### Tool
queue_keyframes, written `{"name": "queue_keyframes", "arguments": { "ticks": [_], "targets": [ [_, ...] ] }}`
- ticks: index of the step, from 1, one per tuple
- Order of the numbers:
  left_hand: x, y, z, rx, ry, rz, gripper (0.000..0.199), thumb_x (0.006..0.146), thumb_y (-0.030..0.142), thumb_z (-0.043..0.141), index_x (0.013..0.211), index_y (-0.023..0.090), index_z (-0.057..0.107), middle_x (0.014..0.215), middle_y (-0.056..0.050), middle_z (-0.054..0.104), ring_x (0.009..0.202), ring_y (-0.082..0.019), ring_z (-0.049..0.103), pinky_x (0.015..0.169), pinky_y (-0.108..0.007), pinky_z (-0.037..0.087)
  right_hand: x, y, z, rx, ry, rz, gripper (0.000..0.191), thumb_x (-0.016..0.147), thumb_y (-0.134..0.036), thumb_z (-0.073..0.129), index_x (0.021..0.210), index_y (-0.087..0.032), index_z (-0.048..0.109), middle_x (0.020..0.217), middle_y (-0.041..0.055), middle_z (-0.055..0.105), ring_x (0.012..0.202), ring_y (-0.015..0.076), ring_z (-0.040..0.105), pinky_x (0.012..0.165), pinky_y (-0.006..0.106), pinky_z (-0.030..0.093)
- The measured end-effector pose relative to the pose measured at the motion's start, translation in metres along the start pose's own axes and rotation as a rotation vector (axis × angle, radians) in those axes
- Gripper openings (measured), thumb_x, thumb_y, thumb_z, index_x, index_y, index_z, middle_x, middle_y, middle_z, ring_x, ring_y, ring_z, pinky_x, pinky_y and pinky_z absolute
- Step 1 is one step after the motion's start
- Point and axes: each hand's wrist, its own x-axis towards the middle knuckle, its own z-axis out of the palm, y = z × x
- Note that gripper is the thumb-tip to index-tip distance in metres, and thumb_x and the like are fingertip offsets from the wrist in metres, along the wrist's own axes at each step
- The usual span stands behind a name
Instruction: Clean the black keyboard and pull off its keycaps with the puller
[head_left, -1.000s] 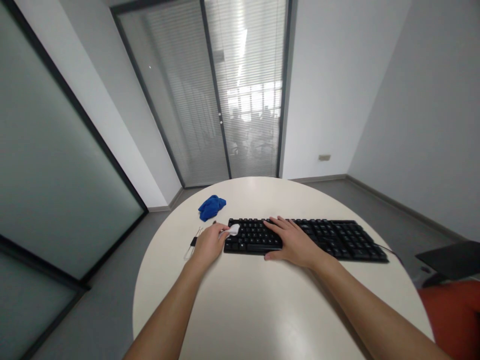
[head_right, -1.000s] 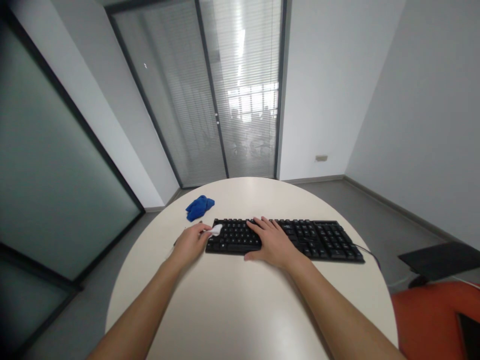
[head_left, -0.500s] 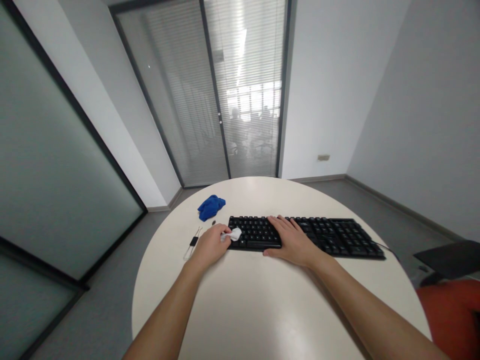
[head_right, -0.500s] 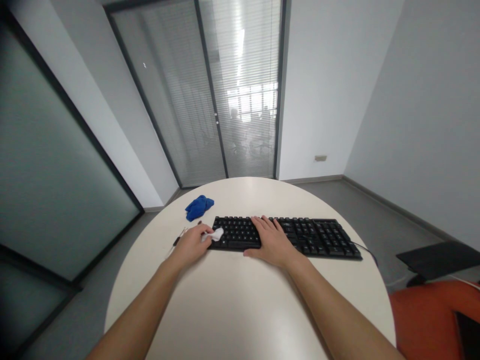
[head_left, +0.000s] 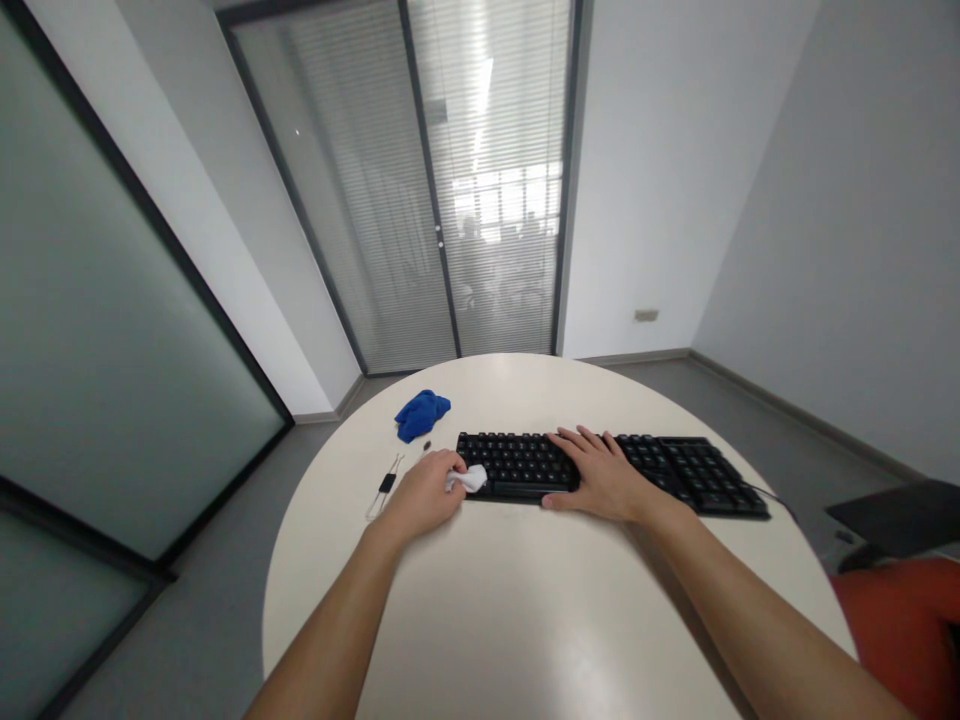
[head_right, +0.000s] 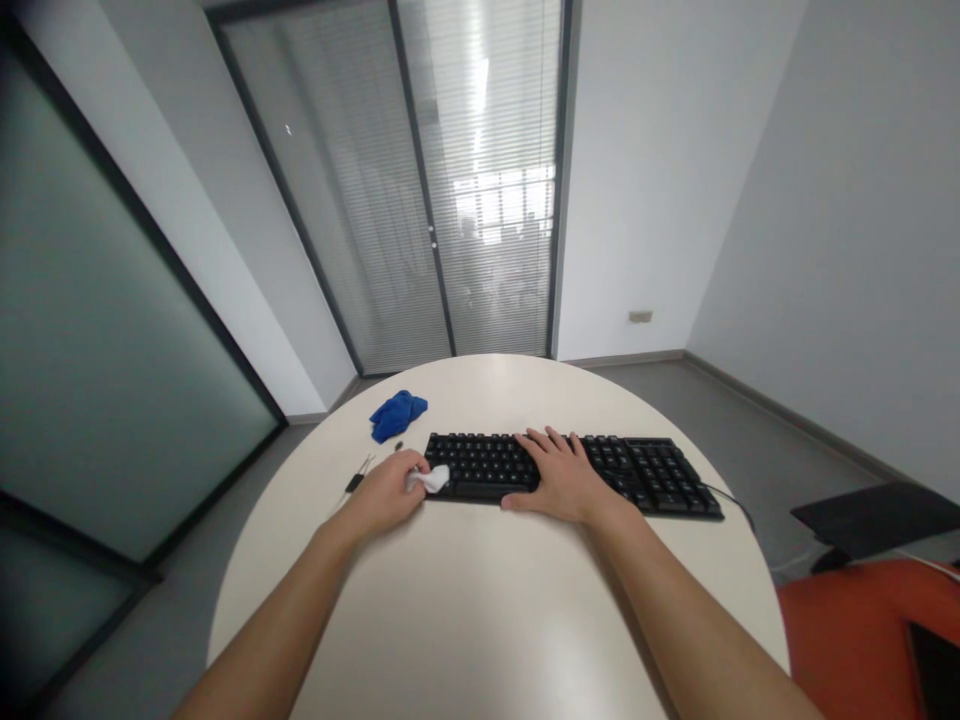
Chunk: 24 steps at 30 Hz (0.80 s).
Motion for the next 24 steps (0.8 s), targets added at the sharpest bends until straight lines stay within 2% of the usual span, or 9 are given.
{"name": "queue_keyframes", "arguments": {
  "ticks": [5, 14, 24],
  "targets": [
    [-0.001, 0.001, 0.000, -0.033, -0.030, 0.123, 0.026, 0.073, 0.007, 0.055, 0.093, 0.022, 0.062, 0.095, -0.004, 0.066, 0.093, -0.021, 0.060, 0.083, -0.032, 0.047, 0.000, -0.001, -0.001, 0.003, -0.015, -0.001, 0.109, 0.065, -0.083, 0.059, 0.153, -0.021, 0.036, 0.157, 0.0144, 0.035, 0.144, 0.0450, 0.024, 0.115, 0.069, 0.010],
    [-0.001, 0.007, 0.002, -0.067, -0.045, 0.191, 0.024, 0.083, 0.010, 0.055, 0.100, 0.022, 0.065, 0.104, -0.003, 0.068, 0.100, -0.021, 0.059, 0.090, -0.034, 0.046, 0.001, 0.005, 0.003, 0.009, -0.021, -0.034, 0.110, 0.067, -0.083, 0.058, 0.154, -0.021, 0.034, 0.158, 0.0136, 0.033, 0.143, 0.0450, 0.025, 0.115, 0.069, 0.008],
    [0.001, 0.011, 0.005, -0.087, -0.051, 0.232, 0.016, 0.087, 0.016, 0.061, 0.099, 0.023, 0.070, 0.103, -0.003, 0.069, 0.100, -0.020, 0.061, 0.091, -0.033, 0.047, 0.002, 0.002, 0.001, -0.022, 0.012, -0.048, 0.110, 0.065, -0.085, 0.057, 0.151, -0.018, 0.039, 0.154, 0.0158, 0.039, 0.140, 0.0454, 0.031, 0.115, 0.066, 0.015]
  ]
}}
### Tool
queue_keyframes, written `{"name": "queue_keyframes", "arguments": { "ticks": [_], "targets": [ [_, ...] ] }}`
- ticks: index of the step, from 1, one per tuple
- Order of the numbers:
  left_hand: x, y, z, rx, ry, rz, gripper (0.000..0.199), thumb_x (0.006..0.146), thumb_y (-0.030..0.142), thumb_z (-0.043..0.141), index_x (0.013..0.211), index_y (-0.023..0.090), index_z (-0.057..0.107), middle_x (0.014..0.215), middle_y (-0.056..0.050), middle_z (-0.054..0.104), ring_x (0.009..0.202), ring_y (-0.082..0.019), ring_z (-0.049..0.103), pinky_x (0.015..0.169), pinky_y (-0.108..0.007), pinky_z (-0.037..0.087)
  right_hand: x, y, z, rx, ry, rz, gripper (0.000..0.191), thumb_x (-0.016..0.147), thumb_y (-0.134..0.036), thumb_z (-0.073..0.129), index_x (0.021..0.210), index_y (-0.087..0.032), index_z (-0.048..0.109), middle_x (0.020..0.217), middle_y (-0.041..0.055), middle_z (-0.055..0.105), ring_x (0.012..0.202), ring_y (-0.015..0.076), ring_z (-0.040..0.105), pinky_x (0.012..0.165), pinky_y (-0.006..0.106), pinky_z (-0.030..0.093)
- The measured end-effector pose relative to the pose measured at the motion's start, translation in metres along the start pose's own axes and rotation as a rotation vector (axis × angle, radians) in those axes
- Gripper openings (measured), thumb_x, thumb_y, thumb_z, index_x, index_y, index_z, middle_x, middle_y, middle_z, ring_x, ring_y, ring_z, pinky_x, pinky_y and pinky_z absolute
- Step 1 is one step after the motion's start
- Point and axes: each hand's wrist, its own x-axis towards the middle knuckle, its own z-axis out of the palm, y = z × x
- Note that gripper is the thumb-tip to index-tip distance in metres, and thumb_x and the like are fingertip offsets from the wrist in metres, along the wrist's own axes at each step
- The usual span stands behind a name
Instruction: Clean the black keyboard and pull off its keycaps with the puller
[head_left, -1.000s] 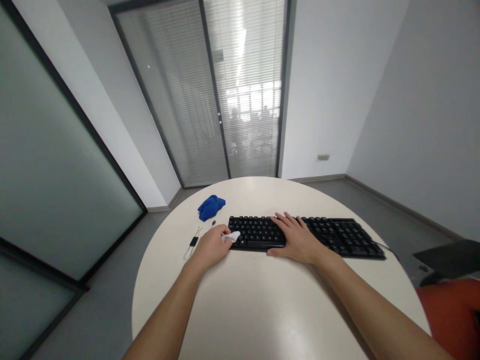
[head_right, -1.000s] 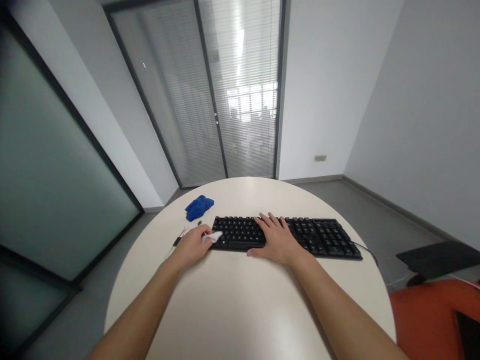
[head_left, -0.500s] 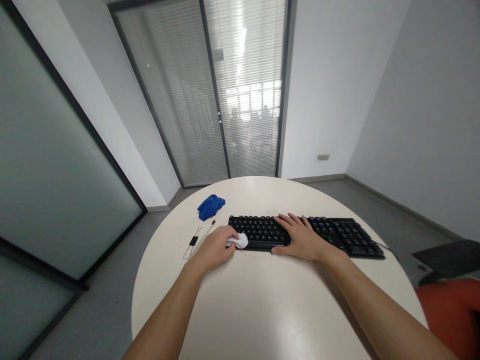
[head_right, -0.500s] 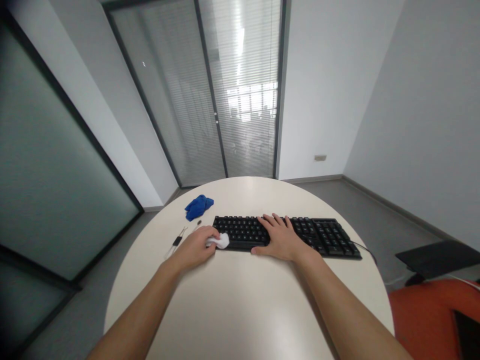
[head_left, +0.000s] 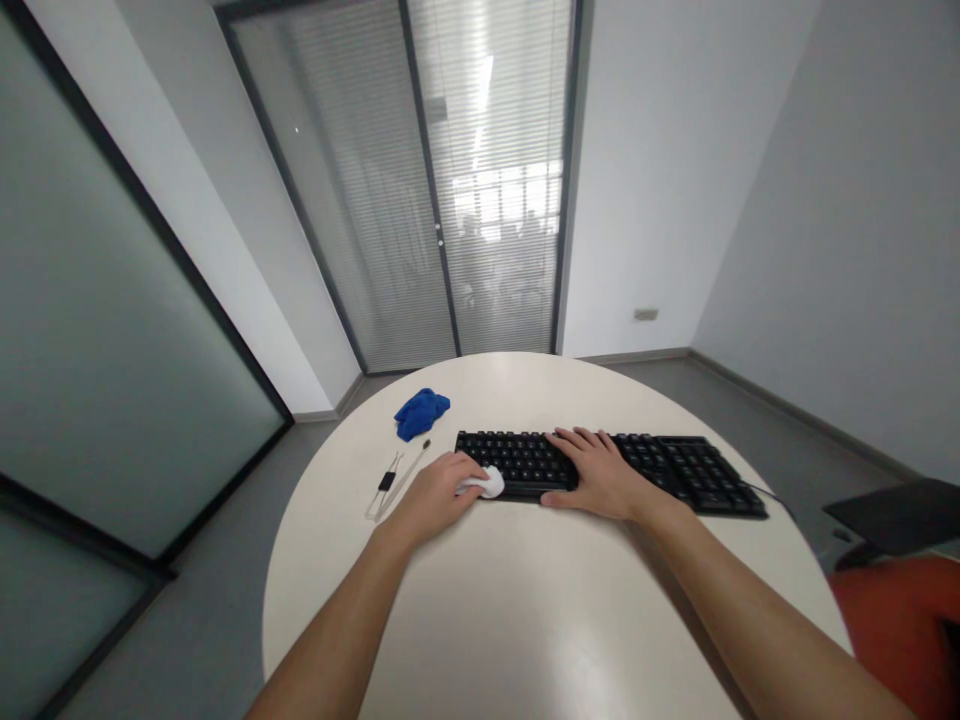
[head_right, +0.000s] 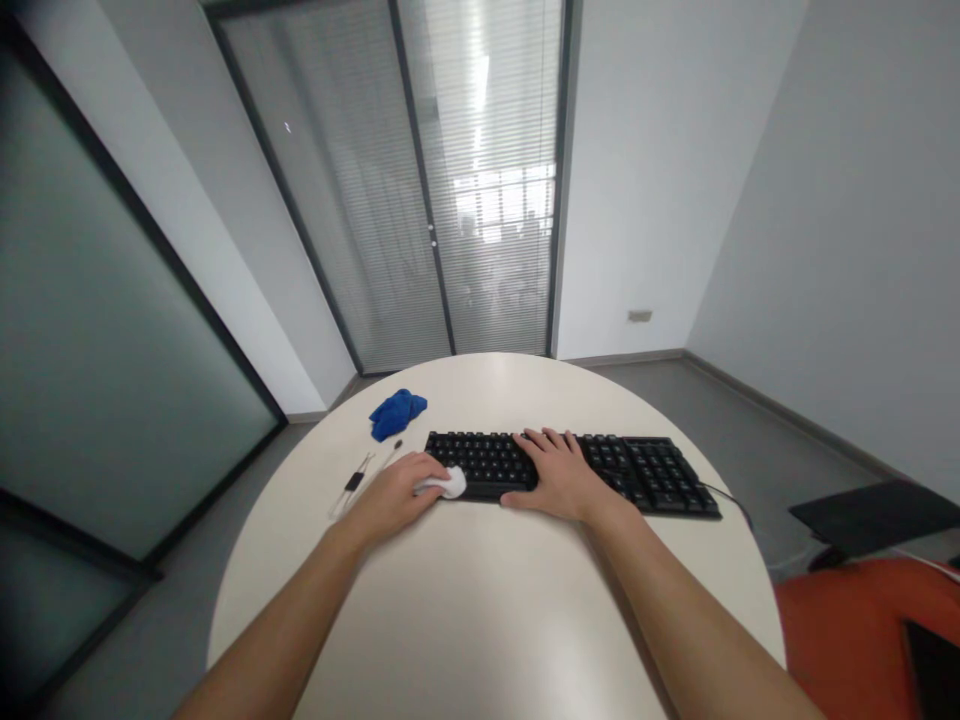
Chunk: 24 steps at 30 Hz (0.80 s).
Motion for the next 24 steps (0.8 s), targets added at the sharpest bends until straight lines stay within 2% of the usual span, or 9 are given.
{"name": "queue_keyframes", "arguments": {
  "ticks": [5, 15, 24],
  "targets": [
    [0.001, 0.008, 0.006, -0.007, -0.036, 0.043, 0.014, 0.088, 0.020, 0.064, 0.101, 0.023, 0.069, 0.104, -0.002, 0.068, 0.100, -0.019, 0.060, 0.090, -0.032, 0.047, 0.000, -0.006, -0.002, -0.001, 0.008, -0.004, 0.110, 0.065, -0.086, 0.056, 0.151, -0.018, 0.039, 0.154, 0.0161, 0.040, 0.140, 0.0457, 0.032, 0.115, 0.065, 0.018],
    [0.005, 0.020, 0.016, 0.029, -0.054, 0.101, 0.019, 0.086, 0.010, 0.062, 0.100, 0.022, 0.068, 0.106, -0.001, 0.068, 0.101, -0.019, 0.057, 0.092, -0.031, 0.044, 0.000, -0.017, 0.001, 0.017, 0.045, -0.054, 0.107, 0.066, -0.085, 0.056, 0.149, -0.018, 0.043, 0.152, 0.0172, 0.042, 0.138, 0.0441, 0.035, 0.115, 0.064, 0.019],
    [0.007, 0.032, 0.021, 0.118, -0.018, 0.052, 0.018, 0.084, 0.012, 0.062, 0.098, 0.022, 0.067, 0.101, -0.002, 0.069, 0.096, -0.021, 0.058, 0.087, -0.034, 0.043, 0.000, -0.020, 0.000, 0.041, 0.045, -0.072, 0.108, 0.067, -0.085, 0.056, 0.149, -0.017, 0.042, 0.152, 0.0171, 0.042, 0.138, 0.0431, 0.035, 0.115, 0.063, 0.020]
  ]
}}
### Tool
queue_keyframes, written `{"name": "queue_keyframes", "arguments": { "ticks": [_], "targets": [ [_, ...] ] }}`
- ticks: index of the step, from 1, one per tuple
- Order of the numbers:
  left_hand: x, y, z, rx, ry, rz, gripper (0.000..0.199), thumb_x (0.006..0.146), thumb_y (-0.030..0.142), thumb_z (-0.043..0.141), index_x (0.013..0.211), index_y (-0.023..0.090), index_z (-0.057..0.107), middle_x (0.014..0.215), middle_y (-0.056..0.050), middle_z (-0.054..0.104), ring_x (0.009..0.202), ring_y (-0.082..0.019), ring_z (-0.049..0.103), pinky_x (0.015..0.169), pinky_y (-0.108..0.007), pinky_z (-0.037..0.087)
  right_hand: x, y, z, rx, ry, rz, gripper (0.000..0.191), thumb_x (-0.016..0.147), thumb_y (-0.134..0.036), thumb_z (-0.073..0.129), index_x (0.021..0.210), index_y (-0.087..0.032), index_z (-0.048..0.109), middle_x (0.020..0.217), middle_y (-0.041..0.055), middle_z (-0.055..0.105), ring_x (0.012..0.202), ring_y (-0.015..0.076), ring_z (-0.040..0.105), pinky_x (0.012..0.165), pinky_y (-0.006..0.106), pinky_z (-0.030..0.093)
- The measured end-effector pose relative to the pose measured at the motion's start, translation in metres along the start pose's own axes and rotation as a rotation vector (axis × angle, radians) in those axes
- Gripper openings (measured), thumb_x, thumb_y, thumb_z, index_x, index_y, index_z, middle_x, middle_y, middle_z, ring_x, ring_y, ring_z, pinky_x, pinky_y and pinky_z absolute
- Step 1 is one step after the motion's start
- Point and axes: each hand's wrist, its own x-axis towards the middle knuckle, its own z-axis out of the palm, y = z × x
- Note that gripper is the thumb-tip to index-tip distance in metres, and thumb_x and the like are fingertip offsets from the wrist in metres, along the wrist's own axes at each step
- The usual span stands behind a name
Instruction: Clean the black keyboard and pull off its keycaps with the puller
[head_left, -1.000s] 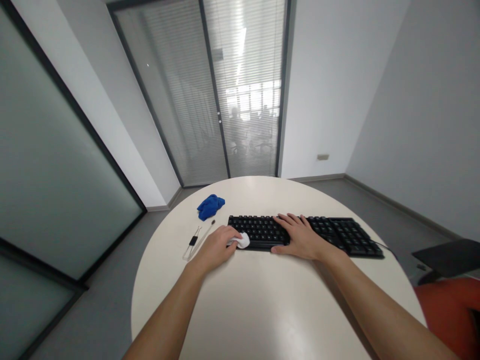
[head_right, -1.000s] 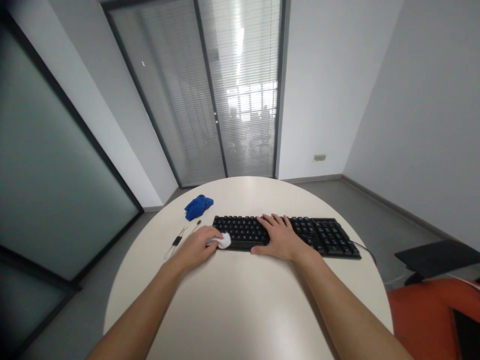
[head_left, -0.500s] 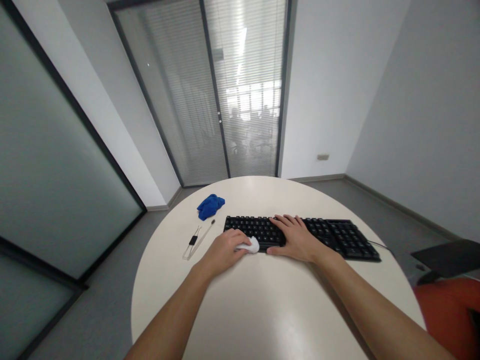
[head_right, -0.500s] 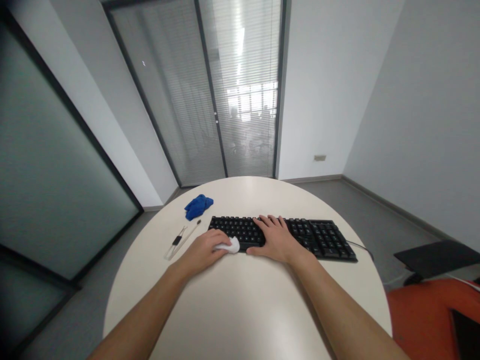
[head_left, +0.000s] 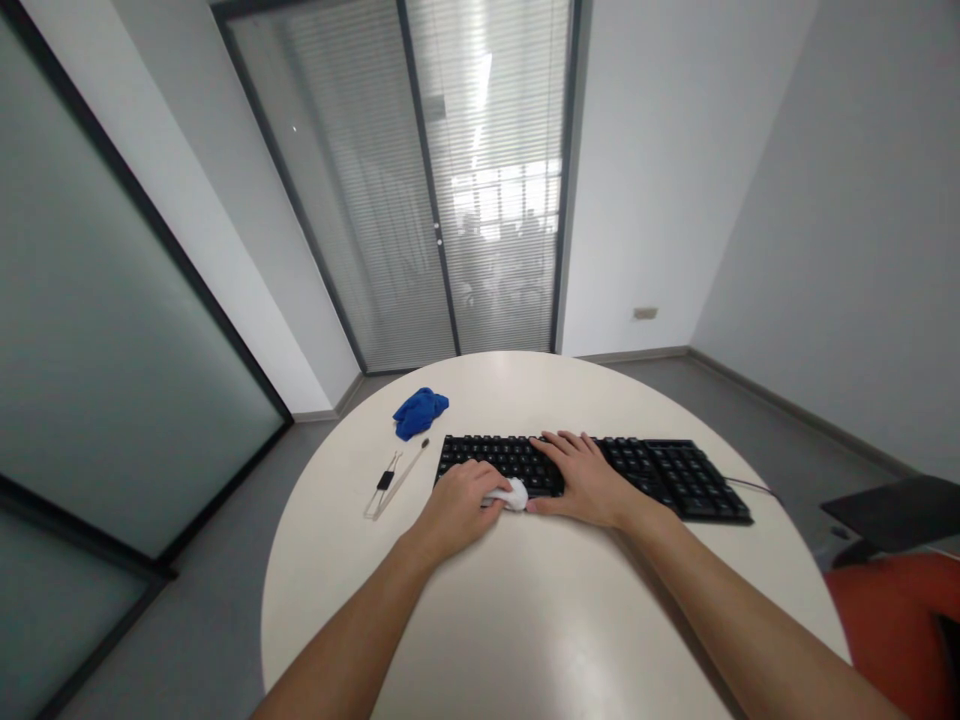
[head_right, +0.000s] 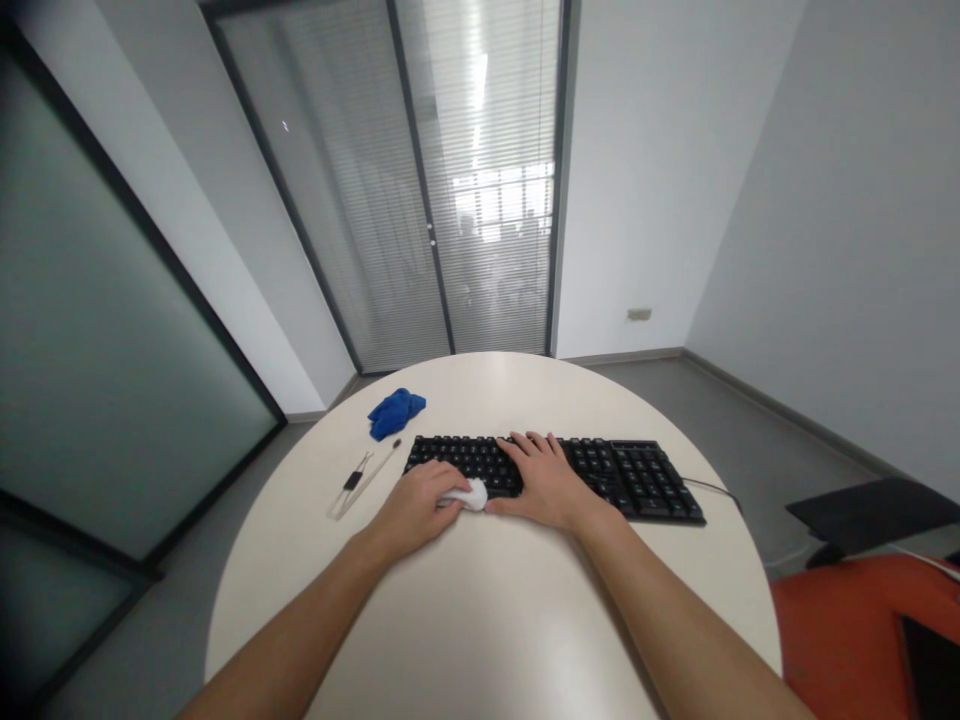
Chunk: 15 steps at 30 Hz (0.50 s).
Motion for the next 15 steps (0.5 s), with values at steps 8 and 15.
{"name": "queue_keyframes", "arguments": {
  "ticks": [8, 15],
  "targets": [
    [-0.001, -0.013, -0.002, 0.046, 0.162, -0.132, 0.017, 0.086, 0.012, 0.060, 0.098, 0.022, 0.068, 0.101, -0.003, 0.070, 0.096, -0.021, 0.059, 0.086, -0.035, 0.045, 0.001, 0.000, -0.001, 0.032, -0.017, 0.015, 0.109, 0.065, -0.084, 0.059, 0.150, -0.018, 0.042, 0.153, 0.0173, 0.040, 0.139, 0.0436, 0.033, 0.116, 0.064, 0.018],
    [-0.001, -0.020, 0.002, 0.001, 0.151, -0.117, 0.017, 0.090, 0.015, 0.060, 0.101, 0.022, 0.070, 0.104, -0.003, 0.072, 0.098, -0.021, 0.060, 0.090, -0.037, 0.046, 0.001, -0.004, -0.003, 0.027, -0.040, 0.022, 0.109, 0.065, -0.084, 0.059, 0.149, -0.017, 0.042, 0.154, 0.0166, 0.039, 0.140, 0.0437, 0.033, 0.116, 0.063, 0.018]
  ]
}}
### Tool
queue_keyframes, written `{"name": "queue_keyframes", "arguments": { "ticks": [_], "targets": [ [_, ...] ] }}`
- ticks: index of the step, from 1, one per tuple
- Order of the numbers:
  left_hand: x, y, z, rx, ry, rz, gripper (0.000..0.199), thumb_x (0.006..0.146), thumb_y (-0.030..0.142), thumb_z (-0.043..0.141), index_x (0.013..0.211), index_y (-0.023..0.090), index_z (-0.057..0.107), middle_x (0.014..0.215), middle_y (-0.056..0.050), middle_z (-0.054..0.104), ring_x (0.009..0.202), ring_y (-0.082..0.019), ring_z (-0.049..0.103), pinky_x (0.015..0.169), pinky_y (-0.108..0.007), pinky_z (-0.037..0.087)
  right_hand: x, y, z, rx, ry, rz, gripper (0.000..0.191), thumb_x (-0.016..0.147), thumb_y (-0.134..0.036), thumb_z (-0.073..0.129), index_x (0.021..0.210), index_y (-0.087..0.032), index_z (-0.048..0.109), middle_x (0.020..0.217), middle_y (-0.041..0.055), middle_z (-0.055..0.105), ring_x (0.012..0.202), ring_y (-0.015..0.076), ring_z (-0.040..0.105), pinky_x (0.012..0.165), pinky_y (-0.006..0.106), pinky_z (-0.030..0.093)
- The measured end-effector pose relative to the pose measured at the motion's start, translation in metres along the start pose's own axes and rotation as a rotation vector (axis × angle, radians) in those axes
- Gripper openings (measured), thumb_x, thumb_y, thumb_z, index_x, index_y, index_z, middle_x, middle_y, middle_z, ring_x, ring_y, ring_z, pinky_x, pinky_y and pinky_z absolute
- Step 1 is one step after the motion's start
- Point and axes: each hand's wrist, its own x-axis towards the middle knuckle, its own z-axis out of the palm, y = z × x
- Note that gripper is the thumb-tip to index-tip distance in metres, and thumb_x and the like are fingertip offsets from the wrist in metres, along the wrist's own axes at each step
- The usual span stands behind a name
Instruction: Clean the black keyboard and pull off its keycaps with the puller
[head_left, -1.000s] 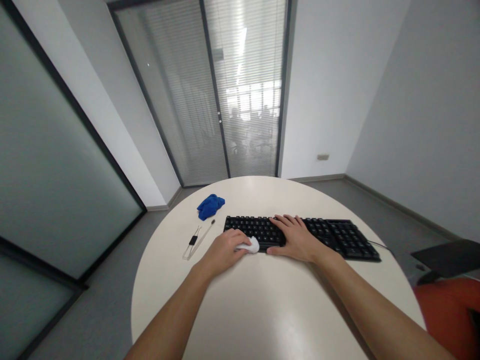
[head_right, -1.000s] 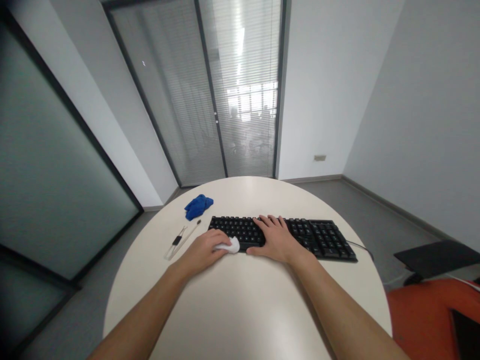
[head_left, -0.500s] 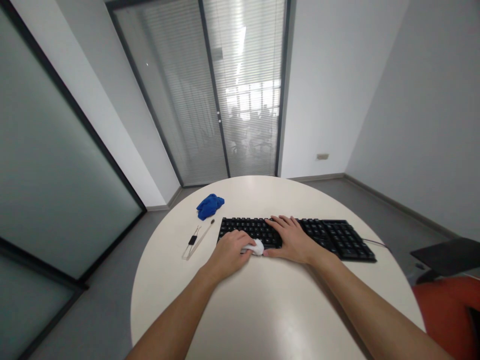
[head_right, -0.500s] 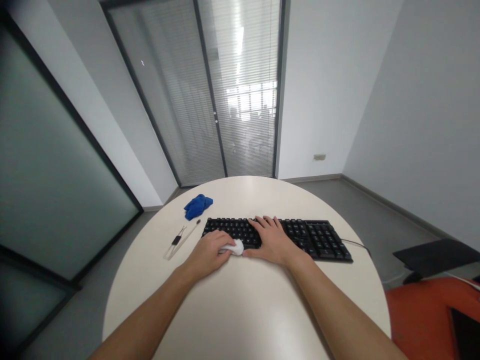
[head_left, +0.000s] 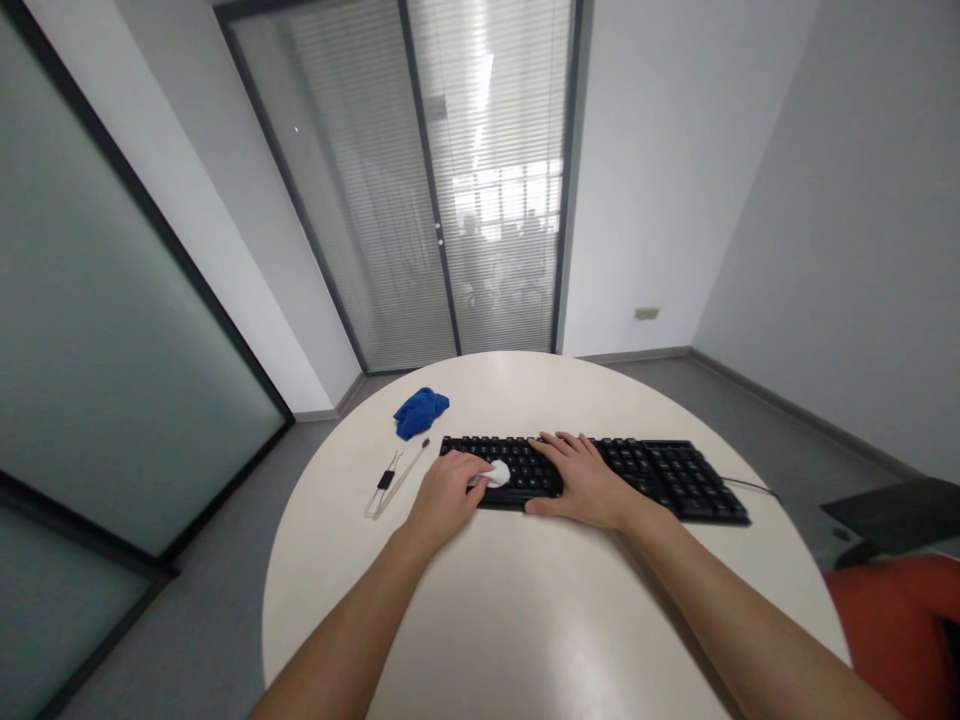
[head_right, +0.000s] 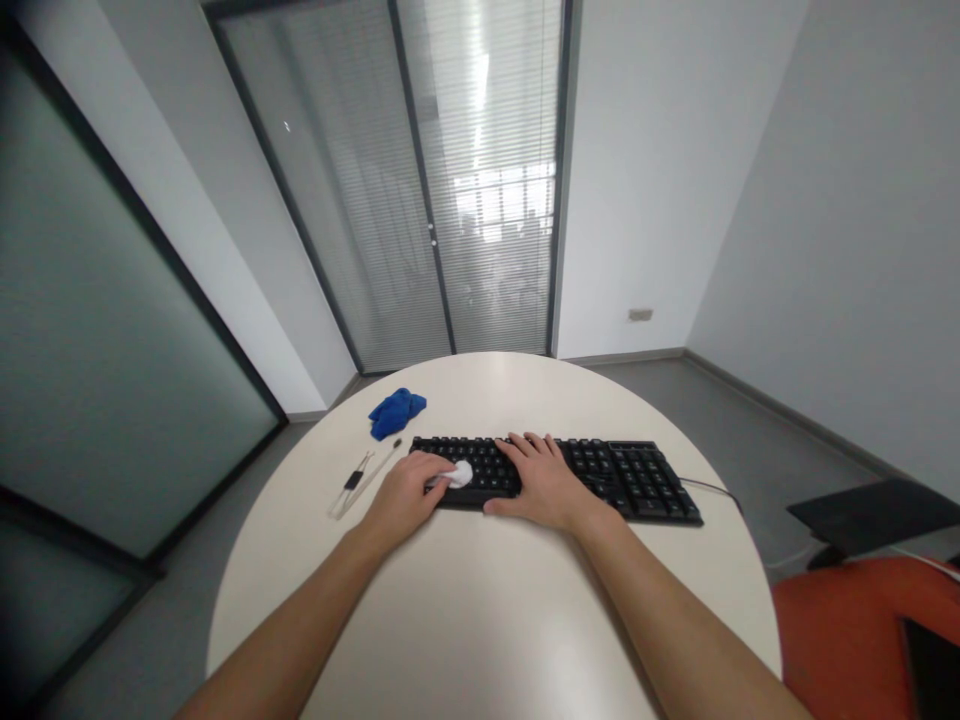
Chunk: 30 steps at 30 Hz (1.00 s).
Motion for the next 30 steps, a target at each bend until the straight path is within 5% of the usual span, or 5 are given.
{"name": "queue_keyframes", "arguments": {
  "ticks": [6, 17, 24, 30],
  "targets": [
    [0.001, 0.006, 0.000, -0.016, -0.012, 0.013, 0.016, 0.088, 0.028, 0.067, 0.102, 0.021, 0.071, 0.105, -0.005, 0.072, 0.098, -0.022, 0.061, 0.091, -0.039, 0.046, -0.001, 0.001, 0.000, 0.004, 0.011, -0.008, 0.108, 0.065, -0.085, 0.058, 0.149, -0.018, 0.042, 0.154, 0.0164, 0.040, 0.139, 0.0437, 0.033, 0.116, 0.063, 0.019],
    [0.001, 0.007, 0.000, 0.038, -0.009, -0.040, 0.019, 0.089, 0.019, 0.063, 0.106, 0.023, 0.070, 0.105, -0.003, 0.070, 0.098, -0.021, 0.061, 0.089, -0.037, 0.046, 0.000, 0.004, 0.005, -0.007, 0.019, -0.021, 0.105, 0.067, -0.082, 0.059, 0.149, -0.019, 0.042, 0.153, 0.0165, 0.040, 0.140, 0.0435, 0.033, 0.116, 0.064, 0.019],
    [0.002, -0.015, -0.007, 0.120, 0.120, -0.150, 0.025, 0.088, 0.009, 0.058, 0.102, 0.022, 0.072, 0.108, -0.004, 0.069, 0.101, -0.022, 0.060, 0.090, -0.037, 0.047, -0.001, 0.003, 0.003, -0.008, 0.000, -0.009, 0.106, 0.067, -0.084, 0.057, 0.149, -0.018, 0.042, 0.154, 0.0168, 0.039, 0.140, 0.0442, 0.032, 0.116, 0.063, 0.019],
    [0.001, -0.023, -0.004, 0.140, 0.102, -0.164, 0.025, 0.088, 0.009, 0.056, 0.104, 0.021, 0.072, 0.108, -0.005, 0.071, 0.101, -0.023, 0.061, 0.094, -0.040, 0.048, -0.001, 0.004, 0.004, -0.007, 0.014, -0.021, 0.106, 0.067, -0.083, 0.058, 0.149, -0.018, 0.042, 0.154, 0.0175, 0.039, 0.140, 0.0449, 0.033, 0.115, 0.065, 0.020]
  ]
}}
